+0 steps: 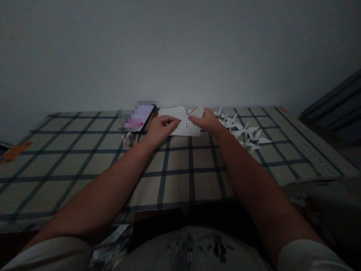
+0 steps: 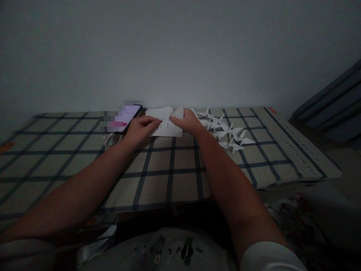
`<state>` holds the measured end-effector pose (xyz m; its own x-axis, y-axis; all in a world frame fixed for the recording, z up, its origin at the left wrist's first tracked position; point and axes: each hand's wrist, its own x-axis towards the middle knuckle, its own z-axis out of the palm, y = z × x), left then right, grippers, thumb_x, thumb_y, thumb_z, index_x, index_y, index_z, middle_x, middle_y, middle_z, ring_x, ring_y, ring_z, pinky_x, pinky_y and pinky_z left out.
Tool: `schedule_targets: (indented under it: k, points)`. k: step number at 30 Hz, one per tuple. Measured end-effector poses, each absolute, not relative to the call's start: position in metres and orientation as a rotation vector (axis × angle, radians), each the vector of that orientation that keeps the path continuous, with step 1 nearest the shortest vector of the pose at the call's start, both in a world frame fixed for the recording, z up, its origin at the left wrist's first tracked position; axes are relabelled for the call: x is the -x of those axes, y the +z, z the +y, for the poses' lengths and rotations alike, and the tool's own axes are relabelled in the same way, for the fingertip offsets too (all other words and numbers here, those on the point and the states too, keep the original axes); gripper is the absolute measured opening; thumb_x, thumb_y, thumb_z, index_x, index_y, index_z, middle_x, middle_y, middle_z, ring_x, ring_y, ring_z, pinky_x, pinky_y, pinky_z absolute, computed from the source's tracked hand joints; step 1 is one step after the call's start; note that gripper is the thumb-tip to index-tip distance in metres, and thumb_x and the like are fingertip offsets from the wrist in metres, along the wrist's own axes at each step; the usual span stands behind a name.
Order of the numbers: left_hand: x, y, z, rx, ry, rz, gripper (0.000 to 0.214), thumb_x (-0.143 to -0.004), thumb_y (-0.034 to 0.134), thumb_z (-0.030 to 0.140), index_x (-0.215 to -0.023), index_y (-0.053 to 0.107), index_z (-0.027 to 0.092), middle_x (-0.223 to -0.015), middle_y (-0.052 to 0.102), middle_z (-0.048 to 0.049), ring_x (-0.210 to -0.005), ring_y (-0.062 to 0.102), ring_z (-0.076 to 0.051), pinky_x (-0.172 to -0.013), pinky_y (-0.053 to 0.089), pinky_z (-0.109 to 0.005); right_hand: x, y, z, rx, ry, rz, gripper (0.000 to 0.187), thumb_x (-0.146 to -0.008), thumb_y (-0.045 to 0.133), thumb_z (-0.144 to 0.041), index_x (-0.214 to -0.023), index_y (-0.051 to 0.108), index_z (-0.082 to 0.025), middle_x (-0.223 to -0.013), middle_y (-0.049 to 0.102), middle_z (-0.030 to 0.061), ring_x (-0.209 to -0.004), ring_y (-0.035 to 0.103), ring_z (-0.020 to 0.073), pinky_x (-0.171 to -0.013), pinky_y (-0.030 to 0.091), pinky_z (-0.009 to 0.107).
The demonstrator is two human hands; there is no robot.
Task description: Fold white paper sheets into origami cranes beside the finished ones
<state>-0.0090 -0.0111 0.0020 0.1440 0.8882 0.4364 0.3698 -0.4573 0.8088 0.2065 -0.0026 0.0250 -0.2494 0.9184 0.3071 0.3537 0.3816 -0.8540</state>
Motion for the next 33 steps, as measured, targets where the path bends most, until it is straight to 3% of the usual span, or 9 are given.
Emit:
schedule_targets:
  k: [5, 9, 15, 22, 25, 29, 33]
  points:
    - [0.005, -0.001, -0.013, -1.89, 1.22, 1.125, 0.03, -0.078, 0.075, 0.047, -0.085, 0.081, 0.018, -0.086, 0.078, -0.0061, -0.08, 0.069, -0.02, -0.075, 0.052, -0.031, -0.204, 0.021, -0.001, 1.128, 0.844, -1.795, 0.027, -0.076, 0.069, -0.041, -0.079, 0.067, -0.014, -0.078, 0.069, 0.0051, -0.073, 0.06, 0.0165, -0.066, 0.047, 0.028]
    - [0.006, -0.001, -0.01, -1.684, 1.359, 1.152, 0.032, -0.076, 0.078, 0.049, -0.084, 0.08, 0.018, -0.085, 0.078, -0.0069, -0.082, 0.069, -0.022, -0.078, 0.053, -0.032, -0.204, 0.019, 0.003, 1.06, 0.892, -1.74, 0.03, -0.08, 0.068, -0.045, -0.07, 0.063, -0.017, -0.067, 0.062, 0.0007, -0.063, 0.056, 0.0131, -0.059, 0.045, 0.025]
    - [0.009, -0.004, 0.0, -1.427, 1.524, 1.215, 0.035, -0.076, 0.075, 0.049, -0.087, 0.079, 0.017, -0.088, 0.077, -0.0069, -0.084, 0.069, -0.021, -0.074, 0.054, -0.03, -0.202, 0.018, 0.006, 0.991, 1.152, -1.683, 0.017, -0.084, 0.065, -0.03, -0.071, 0.064, -0.018, -0.066, 0.067, 0.0018, -0.061, 0.061, 0.0112, -0.059, 0.051, 0.022]
    - [0.011, -0.01, 0.003, -1.533, 1.508, 1.19, 0.043, -0.076, 0.077, 0.043, -0.109, 0.078, 0.016, -0.105, 0.078, -0.0094, -0.097, 0.07, -0.023, -0.09, 0.054, -0.034, -0.199, 0.019, 0.004, 0.944, 1.117, -1.71, 0.022, -0.085, 0.068, -0.036, -0.075, 0.067, -0.016, -0.07, 0.07, 0.0032, -0.062, 0.061, 0.0099, -0.06, 0.051, 0.022]
    - [0.009, -0.01, -0.001, -1.58, 1.363, 1.109, 0.043, -0.078, 0.075, 0.052, -0.104, 0.079, 0.017, -0.104, 0.078, -0.0097, -0.096, 0.07, -0.023, -0.089, 0.054, -0.034, -0.2, 0.019, 0.003, 0.929, 1.085, -1.712, 0.029, -0.082, 0.073, -0.044, -0.076, 0.067, -0.016, -0.07, 0.069, 0.0022, -0.062, 0.06, 0.0099, -0.06, 0.049, 0.023]
    - [0.005, -0.01, -0.007, -1.507, 1.137, 0.975, 0.056, -0.081, 0.064, 0.071, -0.094, 0.077, 0.018, -0.098, 0.076, -0.0096, -0.084, 0.07, -0.022, -0.076, 0.056, -0.032, -0.198, 0.02, 0.0, 0.925, 1.065, -1.706, 0.036, -0.079, 0.074, -0.051, -0.076, 0.065, -0.017, -0.068, 0.067, 0.0009, -0.062, 0.059, 0.0103, -0.06, 0.048, 0.023]
    - [0.005, -0.009, -0.013, -1.628, 1.011, 0.901, 0.051, -0.074, 0.074, 0.069, -0.084, 0.076, 0.019, -0.082, 0.074, -0.0071, -0.076, 0.068, -0.021, -0.071, 0.055, -0.032, -0.195, 0.021, -0.003, 0.86, 1.086, -1.722, 0.037, -0.081, 0.073, -0.053, -0.075, 0.063, -0.018, -0.067, 0.064, -0.0004, -0.063, 0.058, 0.0105, -0.061, 0.048, 0.024]
